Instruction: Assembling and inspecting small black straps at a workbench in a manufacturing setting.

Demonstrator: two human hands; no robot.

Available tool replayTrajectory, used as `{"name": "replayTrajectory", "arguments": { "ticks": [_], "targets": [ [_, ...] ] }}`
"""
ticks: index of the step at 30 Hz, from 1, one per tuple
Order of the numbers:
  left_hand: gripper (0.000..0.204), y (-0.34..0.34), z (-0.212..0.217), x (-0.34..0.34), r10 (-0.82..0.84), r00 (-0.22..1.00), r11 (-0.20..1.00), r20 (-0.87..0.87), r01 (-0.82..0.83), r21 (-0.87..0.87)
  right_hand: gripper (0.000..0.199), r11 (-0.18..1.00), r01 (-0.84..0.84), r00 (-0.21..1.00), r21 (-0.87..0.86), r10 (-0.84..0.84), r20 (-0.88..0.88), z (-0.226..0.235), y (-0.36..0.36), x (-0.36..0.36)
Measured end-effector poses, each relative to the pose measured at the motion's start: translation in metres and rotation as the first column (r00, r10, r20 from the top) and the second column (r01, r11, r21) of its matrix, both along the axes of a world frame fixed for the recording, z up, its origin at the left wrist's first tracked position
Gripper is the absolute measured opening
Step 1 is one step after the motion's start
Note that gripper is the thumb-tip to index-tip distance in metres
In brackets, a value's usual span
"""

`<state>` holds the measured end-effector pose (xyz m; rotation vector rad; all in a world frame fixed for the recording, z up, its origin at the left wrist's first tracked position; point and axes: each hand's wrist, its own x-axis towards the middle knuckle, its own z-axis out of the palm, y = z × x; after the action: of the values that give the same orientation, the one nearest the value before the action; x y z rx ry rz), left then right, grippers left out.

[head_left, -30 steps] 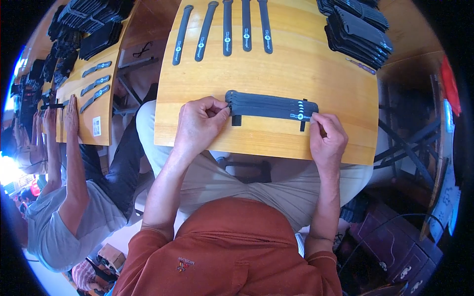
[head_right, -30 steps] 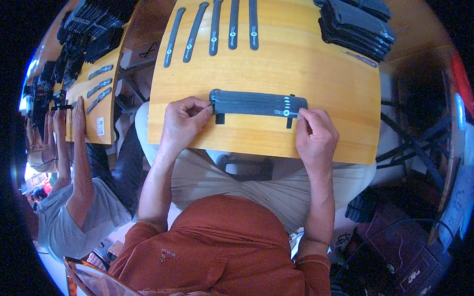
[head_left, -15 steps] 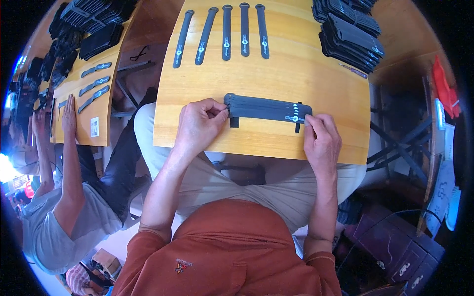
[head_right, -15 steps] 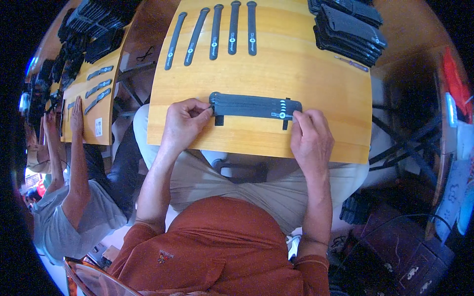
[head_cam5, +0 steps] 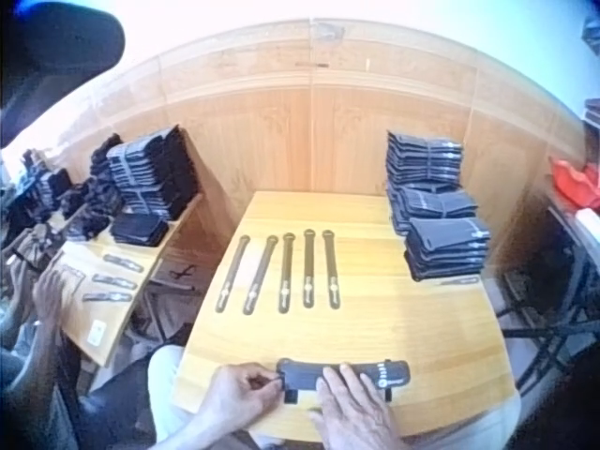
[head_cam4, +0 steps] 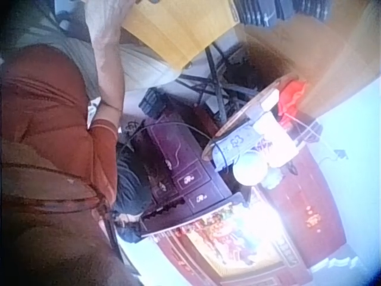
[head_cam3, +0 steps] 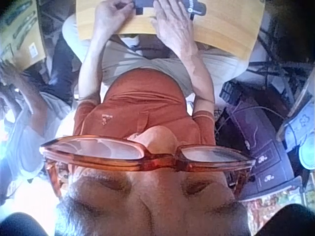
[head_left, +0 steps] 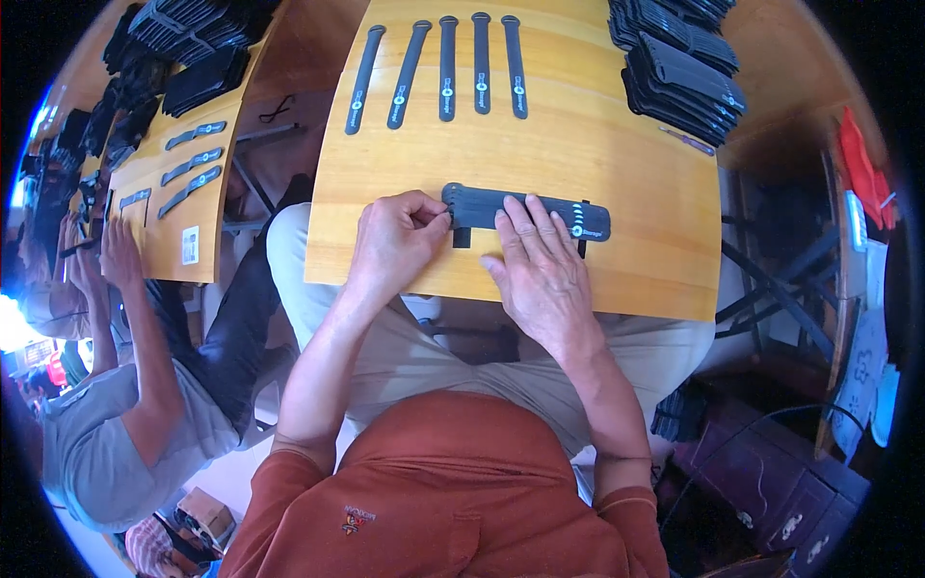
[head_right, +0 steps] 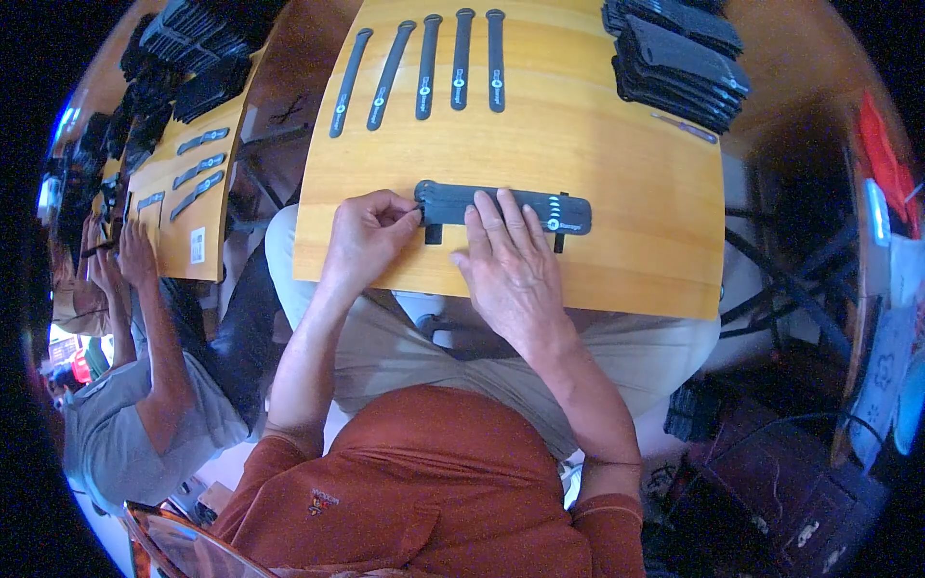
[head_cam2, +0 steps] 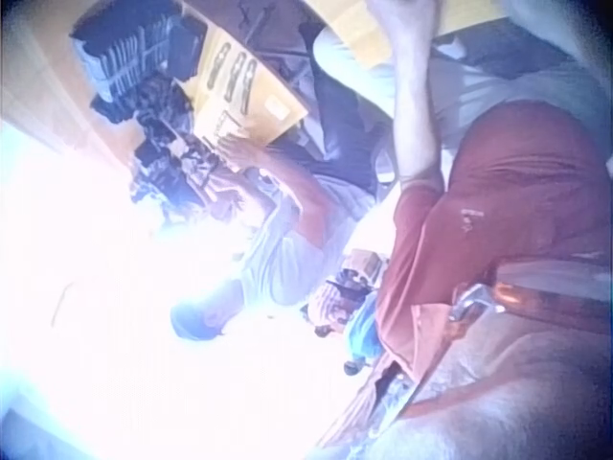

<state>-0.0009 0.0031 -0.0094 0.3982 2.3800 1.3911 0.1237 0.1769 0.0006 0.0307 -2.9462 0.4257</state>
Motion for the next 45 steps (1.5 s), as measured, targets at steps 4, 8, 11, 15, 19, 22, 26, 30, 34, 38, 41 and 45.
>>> {"name": "replayTrajectory", "arguments": {
  "ticks": [4, 8, 11, 15, 19, 22, 26, 30, 34, 38, 41, 45],
  "targets": [
    [0.014, 0.001, 0.006, 0.002, 0.003, 0.999, 1.000, -0.044, -0.004, -0.026, 0.052, 1.000, 0.005, 1.000, -0.023, -0.005, -0.017, -0.008, 0.001, 0.004],
    [0.017, 0.001, 0.012, 0.009, -0.004, 0.998, 0.997, -0.060, -0.001, -0.077, 0.052, 1.000, 0.009, 1.000, -0.027, -0.009, -0.025, -0.012, 0.000, 0.004],
    [0.028, -0.002, 0.013, 0.021, -0.087, 0.946, 0.970, -0.314, 0.009, -0.243, 0.052, 1.000, 0.009, 0.999, -0.023, -0.010, -0.034, -0.013, 0.000, 0.004],
    [0.045, -0.005, 0.006, 0.028, -0.421, 0.604, 0.898, -0.676, 0.170, -0.407, 0.052, 1.000, 0.018, 0.999, -0.018, -0.019, -0.043, -0.014, 0.000, 0.004],
    [0.059, -0.013, 0.008, 0.026, -0.577, 0.583, 0.797, -0.572, 0.250, -0.550, 0.053, 1.000, 0.012, 0.998, -0.023, -0.013, -0.068, -0.016, 0.009, 0.010],
    [0.063, -0.023, 0.005, 0.021, -0.622, 0.552, 0.765, -0.555, 0.278, -0.581, 0.055, 0.994, 0.089, 0.996, 0.057, -0.087, -0.038, -0.009, 0.036, 0.030],
    [0.064, -0.031, 0.006, 0.018, -0.633, 0.570, 0.755, -0.524, 0.304, -0.581, 0.049, 0.985, 0.165, 0.984, 0.048, -0.161, -0.072, -0.013, 0.061, 0.049],
    [0.064, -0.033, 0.004, 0.017, -0.640, 0.561, 0.744, -0.525, 0.283, -0.605, 0.041, 0.985, 0.144, 0.987, 0.091, -0.137, -0.082, 0.012, 0.063, 0.029],
    [0.065, -0.033, 0.004, 0.017, -0.641, 0.539, 0.748, -0.546, 0.282, -0.600, 0.031, 0.985, 0.130, 0.975, -0.109, -0.147, -0.168, 0.013, 0.065, -0.035],
    [0.068, -0.033, 0.002, 0.018, -0.639, 0.549, 0.753, -0.539, 0.303, -0.584, 0.030, 0.995, 0.045, 0.944, -0.085, -0.070, -0.323, -0.004, 0.071, -0.112],
    [0.065, -0.032, 0.004, 0.018, -0.630, 0.559, 0.760, -0.538, 0.305, -0.574, 0.032, 0.997, 0.047, 0.978, 0.064, -0.033, -0.205, -0.012, 0.084, -0.132],
    [0.064, -0.034, 0.003, 0.018, -0.626, 0.568, 0.764, -0.535, 0.308, -0.567, 0.034, 0.978, 0.138, 0.982, 0.159, -0.114, -0.152, -0.007, 0.097, -0.110]
  ]
}}
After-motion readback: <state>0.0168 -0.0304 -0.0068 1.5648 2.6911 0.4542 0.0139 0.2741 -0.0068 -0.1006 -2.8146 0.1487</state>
